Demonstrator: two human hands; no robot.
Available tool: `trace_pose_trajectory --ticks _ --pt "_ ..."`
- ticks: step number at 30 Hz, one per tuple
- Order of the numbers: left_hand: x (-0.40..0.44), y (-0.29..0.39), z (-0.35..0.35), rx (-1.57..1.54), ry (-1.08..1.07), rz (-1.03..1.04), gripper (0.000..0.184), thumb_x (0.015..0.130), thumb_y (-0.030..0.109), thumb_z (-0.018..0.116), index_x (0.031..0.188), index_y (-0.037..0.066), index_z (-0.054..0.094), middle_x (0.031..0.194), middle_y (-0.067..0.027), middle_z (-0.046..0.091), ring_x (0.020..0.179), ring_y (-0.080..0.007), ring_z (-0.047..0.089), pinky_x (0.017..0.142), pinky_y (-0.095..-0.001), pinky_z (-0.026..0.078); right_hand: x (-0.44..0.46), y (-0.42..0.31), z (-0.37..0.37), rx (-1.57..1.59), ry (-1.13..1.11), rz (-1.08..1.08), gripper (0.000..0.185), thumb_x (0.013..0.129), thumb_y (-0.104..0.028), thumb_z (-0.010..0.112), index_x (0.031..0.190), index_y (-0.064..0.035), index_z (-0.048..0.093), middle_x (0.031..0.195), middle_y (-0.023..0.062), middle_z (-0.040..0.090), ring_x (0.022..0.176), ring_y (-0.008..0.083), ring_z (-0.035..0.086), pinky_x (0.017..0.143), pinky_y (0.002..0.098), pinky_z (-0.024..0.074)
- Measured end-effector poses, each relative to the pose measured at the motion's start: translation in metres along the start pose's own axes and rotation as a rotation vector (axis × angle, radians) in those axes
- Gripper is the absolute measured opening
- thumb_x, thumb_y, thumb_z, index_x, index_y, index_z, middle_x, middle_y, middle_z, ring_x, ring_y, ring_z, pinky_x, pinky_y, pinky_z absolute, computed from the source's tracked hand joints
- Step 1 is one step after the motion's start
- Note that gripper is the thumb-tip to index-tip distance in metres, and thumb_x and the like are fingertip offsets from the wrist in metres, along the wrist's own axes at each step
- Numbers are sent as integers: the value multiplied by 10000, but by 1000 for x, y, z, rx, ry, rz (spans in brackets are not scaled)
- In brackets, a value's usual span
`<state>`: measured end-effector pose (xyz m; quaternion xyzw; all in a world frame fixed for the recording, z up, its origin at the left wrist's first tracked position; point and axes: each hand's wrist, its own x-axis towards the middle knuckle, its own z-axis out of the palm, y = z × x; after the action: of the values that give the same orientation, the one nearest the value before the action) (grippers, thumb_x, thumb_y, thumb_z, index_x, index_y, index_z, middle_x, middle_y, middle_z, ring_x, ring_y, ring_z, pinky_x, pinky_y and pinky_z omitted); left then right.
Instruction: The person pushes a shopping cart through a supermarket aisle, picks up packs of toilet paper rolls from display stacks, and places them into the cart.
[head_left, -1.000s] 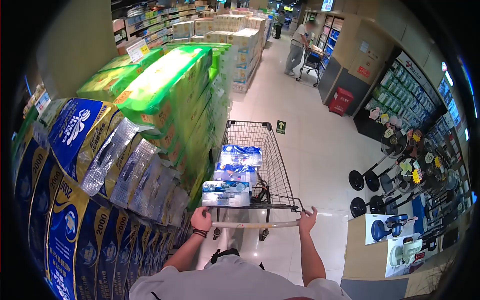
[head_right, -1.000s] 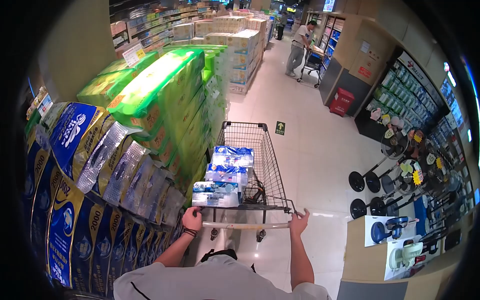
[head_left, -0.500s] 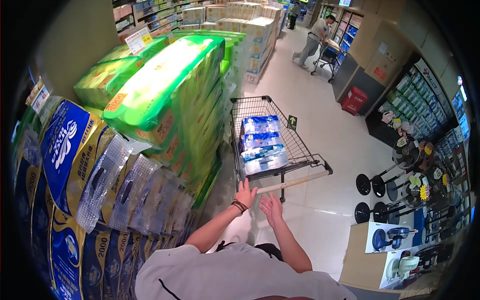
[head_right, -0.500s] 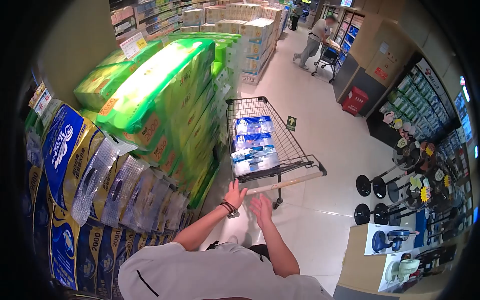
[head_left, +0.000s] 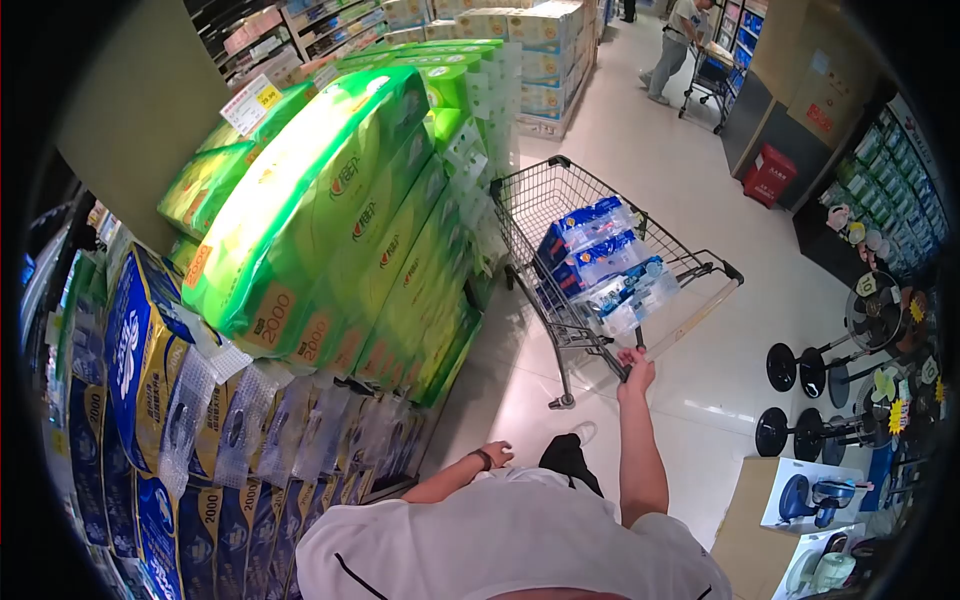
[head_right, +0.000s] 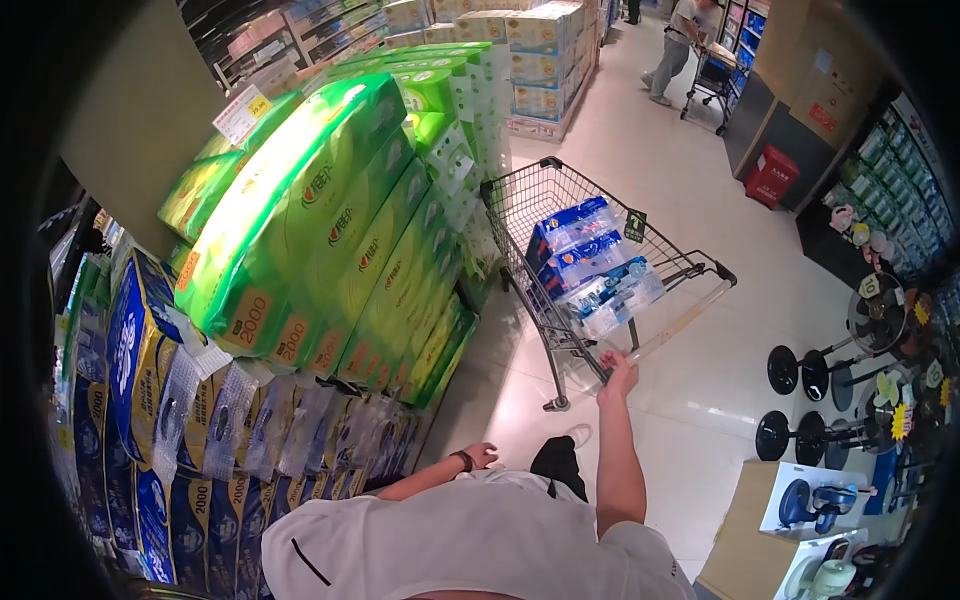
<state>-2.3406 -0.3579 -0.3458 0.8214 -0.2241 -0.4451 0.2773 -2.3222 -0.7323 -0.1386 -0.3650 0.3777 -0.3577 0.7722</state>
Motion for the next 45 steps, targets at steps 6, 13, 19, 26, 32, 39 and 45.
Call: trace_pose_trajectory --ticks 6,13,19,26,32,39,45 --pt "-42 -111 -8 247 42 -744 403 855 339 625 1145 73 712 1161 -143 709 1022 -340 693 859 -416 557 83 -87 -23 -195 70 -63 241 934 -265 697 912 -94 529 655 2 502 507 117 488 536 320 534" --pt "23 -46 -27 43 6 -699 373 885 310 636 1171 82 707 1045 -116 717 887 -244 701 725 -405 564 208 -174 -59 -365 59 -133 283 909 -247 733 796 -97 522 620 5 508 444 99 470 428 282 467" --pt "105 170 -62 -107 325 -187 418 881 343 635 1204 83 687 1024 -186 733 958 -285 701 889 -382 539 301 -237 -87 -586 32 -232 300 892 -279 753 790 -72 561 630 8 522 449 97 480 429 266 430" --pt "182 246 -91 -618 182 -306 428 952 341 606 1293 83 590 1156 -140 697 969 -253 692 813 -400 564 384 -289 -107 -733 42 -283 335 885 -298 755 756 -56 562 607 14 524 439 103 475 408 265 378" --pt "246 289 -140 -903 78 -395 471 1010 342 509 1415 108 458 1356 -126 602 1140 -306 641 910 -467 567 422 -318 -118 -845 89 -370 341 886 -292 747 790 -11 580 566 36 521 411 114 475 381 281 359" --pt "376 308 -233 -1076 139 -345 539 1022 398 480 1475 127 369 1383 -146 579 1142 -342 641 895 -526 549 454 -334 -131 -954 288 -493 453 856 -303 772 1050 89 655 566 107 579 397 154 515 385 327 379" --pt "500 308 -296 -1549 289 -324 929 884 801 390 1556 181 229 1443 -216 497 1126 -429 637 867 -585 569 486 -335 -147 -1155 397 -608 248 803 -199 706 859 43 690 660 117 642 626 164 560 629 391 472"
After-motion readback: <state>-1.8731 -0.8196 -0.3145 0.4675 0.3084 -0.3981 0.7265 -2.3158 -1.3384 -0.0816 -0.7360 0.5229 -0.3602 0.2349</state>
